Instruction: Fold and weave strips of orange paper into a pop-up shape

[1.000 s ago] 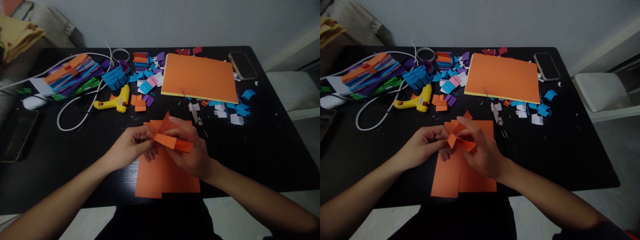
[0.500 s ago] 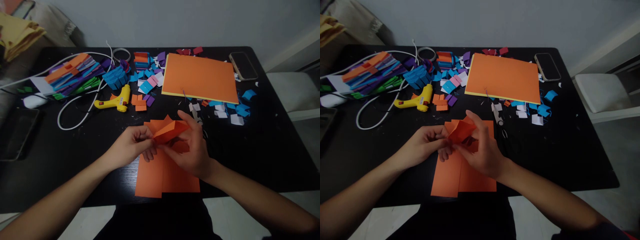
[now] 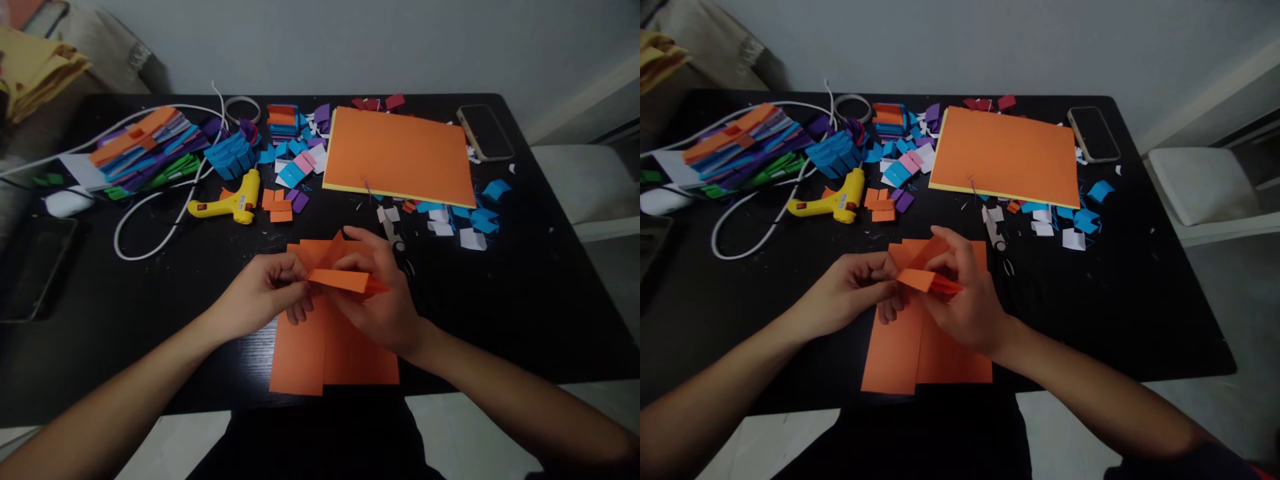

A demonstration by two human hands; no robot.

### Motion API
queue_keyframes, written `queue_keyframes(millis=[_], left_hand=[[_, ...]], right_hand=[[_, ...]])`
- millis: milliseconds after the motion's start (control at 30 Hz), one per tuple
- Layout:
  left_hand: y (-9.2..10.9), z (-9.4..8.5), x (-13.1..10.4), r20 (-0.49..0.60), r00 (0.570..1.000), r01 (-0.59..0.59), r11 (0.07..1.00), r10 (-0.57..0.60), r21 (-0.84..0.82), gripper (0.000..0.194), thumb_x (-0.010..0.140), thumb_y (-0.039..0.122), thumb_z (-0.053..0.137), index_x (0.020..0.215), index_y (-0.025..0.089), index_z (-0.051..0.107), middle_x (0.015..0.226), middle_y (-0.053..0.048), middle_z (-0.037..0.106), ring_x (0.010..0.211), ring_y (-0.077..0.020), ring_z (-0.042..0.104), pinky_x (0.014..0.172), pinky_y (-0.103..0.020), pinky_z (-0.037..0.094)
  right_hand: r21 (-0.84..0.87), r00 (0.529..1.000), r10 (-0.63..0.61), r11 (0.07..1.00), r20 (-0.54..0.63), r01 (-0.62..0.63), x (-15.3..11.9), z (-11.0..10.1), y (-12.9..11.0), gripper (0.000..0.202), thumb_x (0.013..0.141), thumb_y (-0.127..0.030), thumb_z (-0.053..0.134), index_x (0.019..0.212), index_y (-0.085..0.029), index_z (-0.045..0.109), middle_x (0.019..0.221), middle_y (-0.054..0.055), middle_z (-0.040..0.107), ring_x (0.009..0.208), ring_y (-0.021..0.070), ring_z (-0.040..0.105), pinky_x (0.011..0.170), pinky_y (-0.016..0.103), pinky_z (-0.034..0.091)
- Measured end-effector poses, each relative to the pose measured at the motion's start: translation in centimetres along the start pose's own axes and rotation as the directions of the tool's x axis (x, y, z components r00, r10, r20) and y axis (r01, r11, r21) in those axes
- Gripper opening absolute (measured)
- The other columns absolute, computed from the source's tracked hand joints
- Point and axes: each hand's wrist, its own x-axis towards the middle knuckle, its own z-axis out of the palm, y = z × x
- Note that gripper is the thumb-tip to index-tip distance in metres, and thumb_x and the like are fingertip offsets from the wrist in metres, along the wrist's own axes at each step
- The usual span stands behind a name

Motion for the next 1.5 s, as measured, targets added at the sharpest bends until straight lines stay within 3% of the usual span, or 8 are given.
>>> queue_keyframes(millis=[100, 233, 333, 467, 600, 1167, 1367, 1500], left_hand=[[0.3, -0.1, 0.0, -0.016, 1.0, -0.004, 0.999, 0.004, 0.036, 0.012, 0.088, 0.022, 0.066, 0.08, 0.014, 0.062, 0.069, -0.004, 0.074, 0.056, -0.0141, 0.07, 0.054, -0.024, 0.059], [0.6, -0.3, -0.2, 0.004, 1.0, 0.02, 0.997, -0.02, 0.072, 0.011, 0.082, 0.019, 0.067, 0.078, 0.017, 0.057, 0.068, -0.003, 0.073, 0.056, -0.0149, 0.069, 0.054, -0.025, 0.059], [0.7, -0.5, -0.5, 0.05, 0.999, 0.004, 0.991, -0.011, 0.137, 0.011, 0.082, 0.016, 0.065, 0.077, 0.018, 0.055, 0.067, -0.001, 0.071, 0.056, -0.014, 0.067, 0.055, -0.025, 0.057], [0.5, -0.4, -0.8, 0.035, 0.985, -0.171, 0.91, 0.171, 0.378, 0.011, 0.085, 0.016, 0.063, 0.077, 0.018, 0.057, 0.065, 0.001, 0.068, 0.055, -0.0107, 0.06, 0.05, -0.02, 0.045], [0.1, -0.1, -0.9, -0.024, 0.94, -0.282, 0.813, 0.341, 0.509, 0.008, 0.089, 0.017, 0.063, 0.082, 0.018, 0.06, 0.067, 0.002, 0.065, 0.056, -0.0101, 0.057, 0.051, -0.021, 0.041], [-1.1, 0.1, -0.6, -0.133, 0.908, -0.32, 0.861, 0.398, 0.394, 0.015, 0.096, 0.027, 0.067, 0.109, 0.021, 0.063, 0.081, -0.001, 0.066, 0.073, -0.0136, 0.065, 0.066, -0.025, 0.052], [-1.0, -0.1, -0.6, -0.158, 0.906, -0.312, 0.87, 0.393, 0.381, 0.016, 0.096, 0.027, 0.067, 0.111, 0.022, 0.062, 0.076, 0.002, 0.064, 0.07, -0.0132, 0.063, 0.064, -0.024, 0.05], [-0.9, -0.2, -0.8, -0.114, 0.902, -0.323, 0.825, 0.417, 0.464, 0.018, 0.097, 0.025, 0.065, 0.115, 0.023, 0.061, 0.078, 0.002, 0.064, 0.071, -0.0128, 0.062, 0.066, -0.024, 0.049]], right_hand=[[-0.165, 0.992, -0.117, 0.98, -0.046, 0.108, 0.5, -0.7, 0.0, 0.068, 0.084, -0.016, 0.073, 0.145, -0.029, 0.046, 0.116, 0.007, 0.067, 0.103, 0.0255, 0.069, 0.092, 0.048, 0.059], [-0.261, 0.967, -0.206, 0.935, 0.149, 0.24, 1.1, -1.6, -0.1, 0.068, 0.082, -0.021, 0.075, 0.145, -0.028, 0.049, 0.146, 0.012, 0.058, 0.143, 0.0353, 0.049, 0.121, 0.061, 0.035], [-0.229, 0.95, -0.183, 0.943, 0.255, 0.243, 1.2, -1.7, -0.2, 0.06, 0.085, -0.023, 0.074, 0.14, -0.028, 0.051, 0.134, 0.009, 0.069, 0.132, 0.0326, 0.061, 0.126, 0.064, 0.02], [-0.159, 0.941, -0.196, 0.956, 0.275, 0.245, 0.8, -1.3, -0.3, 0.04, 0.087, -0.022, 0.071, 0.125, -0.026, 0.06, 0.108, 0.005, 0.077, 0.095, 0.0242, 0.074, 0.108, 0.052, 0.048], [-0.09, 0.962, -0.128, 0.984, 0.242, 0.153, 0.6, -1.2, -0.6, 0.049, 0.088, -0.024, 0.074, 0.133, -0.025, 0.055, 0.107, 0.006, 0.075, 0.09, 0.0204, 0.074, 0.08, 0.035, 0.06], [0.004, 0.924, -0.165, 0.985, 0.345, 0.174, 1.3, -2.1, -0.9, 0.045, 0.086, -0.032, 0.081, 0.124, -0.024, 0.059, 0.113, 0.008, 0.072, 0.101, 0.0215, 0.072, 0.091, 0.037, 0.06], [0.301, 0.892, 0.073, 0.926, 0.446, -0.226, 1.9, -2.8, -0.5, 0.05, 0.086, -0.023, 0.078, 0.131, -0.025, 0.058, 0.129, 0.01, 0.07, 0.119, 0.0222, 0.071, 0.1, 0.038, 0.06], [0.299, 0.823, 0.28, 0.835, 0.494, -0.463, 2.8, -3.2, -0.2, 0.019, 0.096, -0.03, 0.067, 0.11, -0.02, 0.074, 0.112, 0.007, 0.077, 0.108, 0.0195, 0.074, 0.095, 0.035, 0.06]])
